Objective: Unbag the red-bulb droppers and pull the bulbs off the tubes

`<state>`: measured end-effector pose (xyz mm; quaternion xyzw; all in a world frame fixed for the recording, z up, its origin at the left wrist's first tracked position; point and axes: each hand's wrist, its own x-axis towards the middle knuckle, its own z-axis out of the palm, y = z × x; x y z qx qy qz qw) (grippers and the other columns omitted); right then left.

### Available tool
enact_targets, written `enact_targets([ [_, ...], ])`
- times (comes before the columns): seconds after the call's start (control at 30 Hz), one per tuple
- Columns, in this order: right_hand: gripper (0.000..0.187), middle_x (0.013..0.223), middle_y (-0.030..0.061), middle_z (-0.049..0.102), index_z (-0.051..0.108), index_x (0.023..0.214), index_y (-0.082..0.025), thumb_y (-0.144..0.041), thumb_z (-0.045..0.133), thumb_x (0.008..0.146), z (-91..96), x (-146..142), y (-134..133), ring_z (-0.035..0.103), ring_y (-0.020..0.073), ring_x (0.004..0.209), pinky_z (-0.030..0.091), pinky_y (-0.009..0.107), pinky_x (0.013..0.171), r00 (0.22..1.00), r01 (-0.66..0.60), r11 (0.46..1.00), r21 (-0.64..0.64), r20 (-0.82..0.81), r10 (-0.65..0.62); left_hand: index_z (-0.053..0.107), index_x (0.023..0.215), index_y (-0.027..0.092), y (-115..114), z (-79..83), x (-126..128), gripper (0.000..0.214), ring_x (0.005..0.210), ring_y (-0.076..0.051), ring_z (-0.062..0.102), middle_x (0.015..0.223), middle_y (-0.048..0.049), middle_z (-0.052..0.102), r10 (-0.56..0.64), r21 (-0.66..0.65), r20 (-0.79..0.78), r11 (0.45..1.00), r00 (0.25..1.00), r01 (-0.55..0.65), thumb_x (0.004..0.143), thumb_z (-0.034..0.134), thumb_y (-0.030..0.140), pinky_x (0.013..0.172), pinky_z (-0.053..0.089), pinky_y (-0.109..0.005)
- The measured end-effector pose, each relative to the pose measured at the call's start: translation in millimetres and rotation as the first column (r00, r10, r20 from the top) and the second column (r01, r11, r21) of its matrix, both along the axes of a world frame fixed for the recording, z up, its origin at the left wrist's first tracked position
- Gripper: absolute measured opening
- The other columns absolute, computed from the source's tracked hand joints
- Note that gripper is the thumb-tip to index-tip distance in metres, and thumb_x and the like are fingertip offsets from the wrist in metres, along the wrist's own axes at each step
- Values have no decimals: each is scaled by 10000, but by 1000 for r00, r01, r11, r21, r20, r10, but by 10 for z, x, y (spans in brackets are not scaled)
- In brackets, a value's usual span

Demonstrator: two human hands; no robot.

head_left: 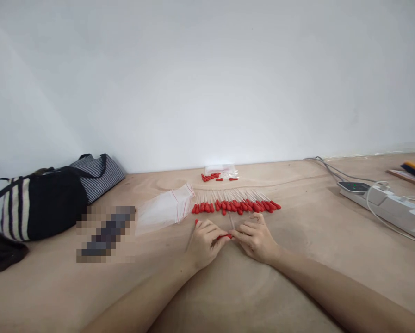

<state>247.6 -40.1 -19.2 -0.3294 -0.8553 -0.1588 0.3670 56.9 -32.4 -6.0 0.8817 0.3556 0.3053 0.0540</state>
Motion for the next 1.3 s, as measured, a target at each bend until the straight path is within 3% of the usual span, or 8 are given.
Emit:
enact_targets([
  [0.13,246,521,-32,484,631,750,-200,-185,401,836,5,-1,-9,415,85,548,221,320,745,1000,-16,999,-30,15,16,597,696,190,10,-53,6,194,711,-162,521,666,-20,626,6,12,-11,1000,1000,-6,826,492,289,700,320,-327],
  [0.57,218,538,-29,501,633,785,-189,-210,422,839,-13,48,2,425,81,543,235,319,729,997,-77,995,-66,-14,76,562,671,176,-35,-45,-55,242,712,-161,498,679,-35,597,-9,49,10,999,1000,8,855,424,252,684,356,-305],
  [0.73,216,646,12,568,624,896,-183,-193,416,838,-23,143,59,462,101,582,304,308,697,983,13,978,-207,-178,-51,581,757,177,23,-36,-175,177,689,-147,522,697,-24,602,68,34,114,997,991,-72,841,449,260,697,408,-296],
  [0.9,409,848,75,556,507,1154,-170,-81,310,807,-54,88,91,528,141,751,425,277,674,957,-18,915,-403,-272,-101,590,901,186,96,5,-269,163,759,-144,559,815,-33,589,170,10,169,985,971,-174,808,457,199,702,451,-273],
  [1.1,366,784,64,540,590,1019,-178,-67,344,772,-102,80,79,540,149,714,466,282,668,944,56,916,-398,-278,-179,544,946,173,142,0,-386,220,743,-148,557,833,-35,581,270,43,159,959,950,-280,743,467,142,664,466,-270],
  [1.3,307,765,57,532,613,903,-174,-74,360,762,-143,58,91,532,139,678,461,259,629,939,130,915,-382,-248,-237,516,692,180,173,-56,-396,44,657,-148,520,658,2,539,263,56,68,962,963,-266,730,518,158,613,434,-276],
])
